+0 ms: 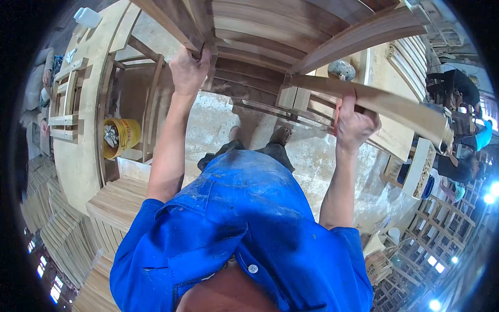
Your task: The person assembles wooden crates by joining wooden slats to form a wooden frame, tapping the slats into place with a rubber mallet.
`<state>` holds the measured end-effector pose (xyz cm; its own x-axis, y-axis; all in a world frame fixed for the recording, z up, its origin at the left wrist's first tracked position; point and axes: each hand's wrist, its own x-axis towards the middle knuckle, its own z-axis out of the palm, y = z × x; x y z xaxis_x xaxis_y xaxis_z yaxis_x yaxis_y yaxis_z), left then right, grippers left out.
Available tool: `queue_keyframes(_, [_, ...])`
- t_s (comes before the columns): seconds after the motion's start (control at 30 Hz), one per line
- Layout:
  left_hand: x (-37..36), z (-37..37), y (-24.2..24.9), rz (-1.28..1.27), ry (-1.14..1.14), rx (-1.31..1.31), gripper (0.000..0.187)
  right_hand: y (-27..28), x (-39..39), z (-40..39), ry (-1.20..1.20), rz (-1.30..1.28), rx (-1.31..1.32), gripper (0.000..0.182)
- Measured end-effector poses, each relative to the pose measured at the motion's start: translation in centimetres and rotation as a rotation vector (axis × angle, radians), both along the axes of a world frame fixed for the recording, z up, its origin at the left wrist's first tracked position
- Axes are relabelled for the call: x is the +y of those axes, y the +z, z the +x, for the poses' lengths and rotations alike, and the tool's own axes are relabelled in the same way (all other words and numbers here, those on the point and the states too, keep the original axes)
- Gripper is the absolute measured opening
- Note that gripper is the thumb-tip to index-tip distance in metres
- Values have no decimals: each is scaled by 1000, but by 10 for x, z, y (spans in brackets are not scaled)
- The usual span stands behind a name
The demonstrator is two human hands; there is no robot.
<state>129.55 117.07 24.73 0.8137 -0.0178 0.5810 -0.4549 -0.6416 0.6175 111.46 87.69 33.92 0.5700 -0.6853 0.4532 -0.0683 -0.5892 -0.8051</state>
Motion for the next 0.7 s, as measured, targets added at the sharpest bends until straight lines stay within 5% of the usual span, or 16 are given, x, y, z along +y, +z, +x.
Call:
queue_keyframes(0.13, [2, 3, 1, -8, -43, -1, 26, 20, 17, 34, -51, -559, 230, 38])
queue_keyframes(0.23, [1, 3, 1, -7, -44, 21, 26, 23, 23, 55, 4, -465, 240, 36])
queue_keyframes(0.3, [3, 6, 3, -13, -30, 27, 27, 9, 21, 63, 103, -537, 16, 33])
queue_keyframes(0.43, [5, 2, 6, -18, -65, 41, 26, 15, 18, 59, 95, -440, 128, 35])
queue_keyframes(0.47, [6, 2, 8, -44, -79, 104, 27, 17, 14, 49, 139, -572, 347, 37])
queue_keyframes(0.57, [7, 2, 6, 8, -92, 79, 40, 57, 29, 39, 358, -342, 1068, 44])
queue_keyframes(0.6, [6, -1, 11, -8, -61, 52, 26, 90, 50, 37, 375, -362, 1033, 44])
queue_keyframes(0.67, [6, 9, 4, 3, -67, -69, 27, 136, 77, 34, 776, 180, 667, 43])
queue_keyframes(0.7, [7, 6, 9, -21, -71, -26, 27, 162, 86, 50, 898, -28, 371, 42])
